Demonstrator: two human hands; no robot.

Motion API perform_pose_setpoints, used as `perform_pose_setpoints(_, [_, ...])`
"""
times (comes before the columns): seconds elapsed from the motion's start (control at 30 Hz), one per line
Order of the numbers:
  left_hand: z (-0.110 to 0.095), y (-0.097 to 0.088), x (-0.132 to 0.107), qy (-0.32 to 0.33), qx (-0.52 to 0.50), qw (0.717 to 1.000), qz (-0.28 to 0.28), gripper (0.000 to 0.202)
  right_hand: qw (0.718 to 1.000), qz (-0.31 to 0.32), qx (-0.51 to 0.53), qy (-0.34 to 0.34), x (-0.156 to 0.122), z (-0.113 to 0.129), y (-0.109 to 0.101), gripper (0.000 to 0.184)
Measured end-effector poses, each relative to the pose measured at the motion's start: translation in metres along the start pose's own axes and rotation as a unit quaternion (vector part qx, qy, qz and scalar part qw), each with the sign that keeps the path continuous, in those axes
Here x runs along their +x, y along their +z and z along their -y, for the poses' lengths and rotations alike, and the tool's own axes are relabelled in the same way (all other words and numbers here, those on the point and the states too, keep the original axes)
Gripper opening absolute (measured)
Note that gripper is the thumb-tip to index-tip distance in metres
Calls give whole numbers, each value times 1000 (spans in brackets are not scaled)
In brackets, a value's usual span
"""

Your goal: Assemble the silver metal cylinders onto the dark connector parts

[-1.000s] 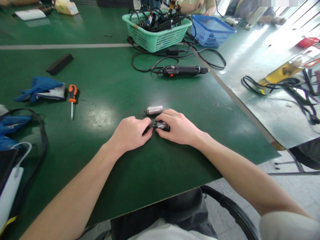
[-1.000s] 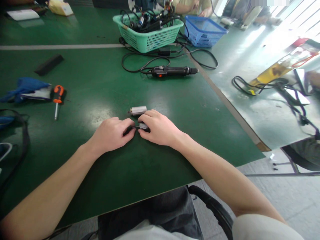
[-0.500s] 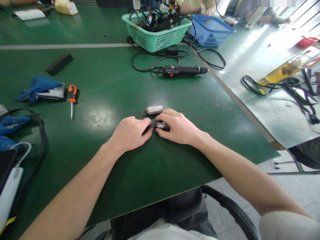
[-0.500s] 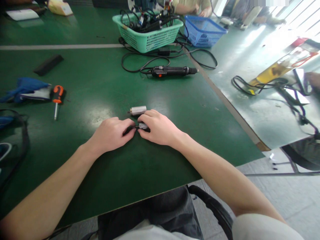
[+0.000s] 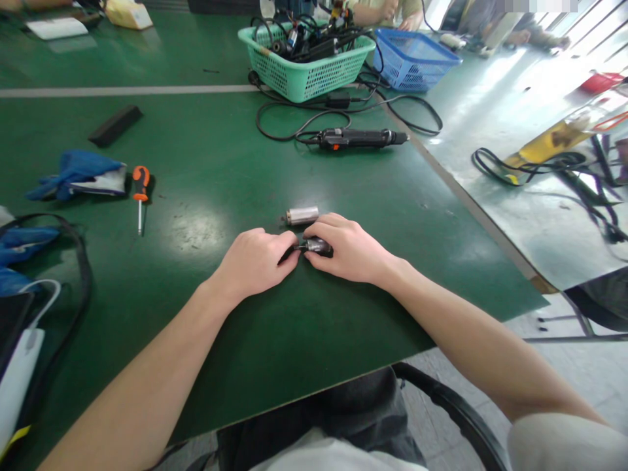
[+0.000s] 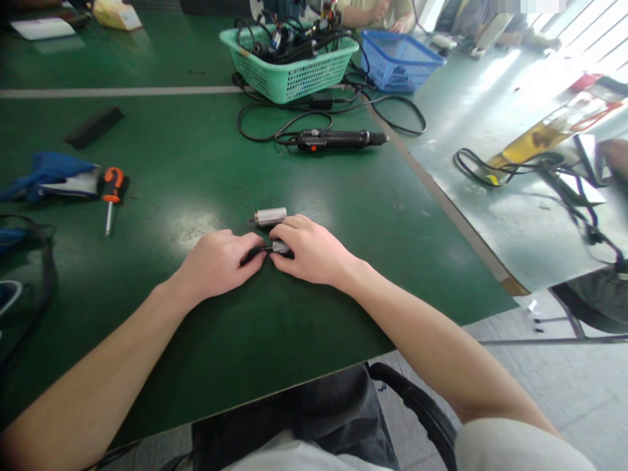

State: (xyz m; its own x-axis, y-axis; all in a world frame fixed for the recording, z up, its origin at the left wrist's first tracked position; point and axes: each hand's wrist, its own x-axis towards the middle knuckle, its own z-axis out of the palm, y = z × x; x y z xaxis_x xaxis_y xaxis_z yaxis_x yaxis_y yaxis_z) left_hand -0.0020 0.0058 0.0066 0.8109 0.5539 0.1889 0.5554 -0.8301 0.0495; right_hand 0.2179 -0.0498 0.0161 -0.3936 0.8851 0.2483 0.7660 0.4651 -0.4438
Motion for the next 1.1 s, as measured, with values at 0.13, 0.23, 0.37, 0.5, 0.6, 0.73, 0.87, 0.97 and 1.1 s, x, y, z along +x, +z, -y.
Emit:
perform_pose_setpoints(0.13, [0, -1, 0, -2, 0, 1000, 0, 27, 1000, -3, -2, -4, 0, -1, 0, 15])
perform_pose_setpoints(0.23, [0, 0, -1, -1, -1, 1000, -1, 27, 1000, -5, 0, -6, 0, -2, 1, 15])
perform_pose_setpoints(0.37, [1, 2, -1, -2, 3, 1000, -2, 28, 1000, -5, 4, -6, 0, -2, 2, 14])
perform_pose_setpoints(0.5, [1, 1, -1, -1, 6, 1000, 4, 28, 1000, -3, 4, -7, 0, -2, 2, 15])
perform_pose_setpoints(0.6, [0, 0, -1, -1, 6, 1000, 4, 28, 1000, -1, 4, -6, 0, -2, 1, 16])
perform_pose_setpoints(0.73, [-1, -1, 0, 2, 3, 1000, 1, 27, 1000, -3, 4, -8, 0, -2, 1, 15])
perform_pose_setpoints(0.87, [0, 1, 0, 1, 2, 1000, -1, 27, 1000, -3, 4, -5, 0, -1, 1, 16])
perform_pose_setpoints(0.97, [0, 1, 0, 0, 0, 1000, 0, 28, 1000, -4, 9, -6, 0, -1, 1, 16])
perform_pose_setpoints(1.1, [0, 1, 0, 1, -1, 1000, 1, 28, 1000, -2, 9, -6, 0, -2, 1, 16])
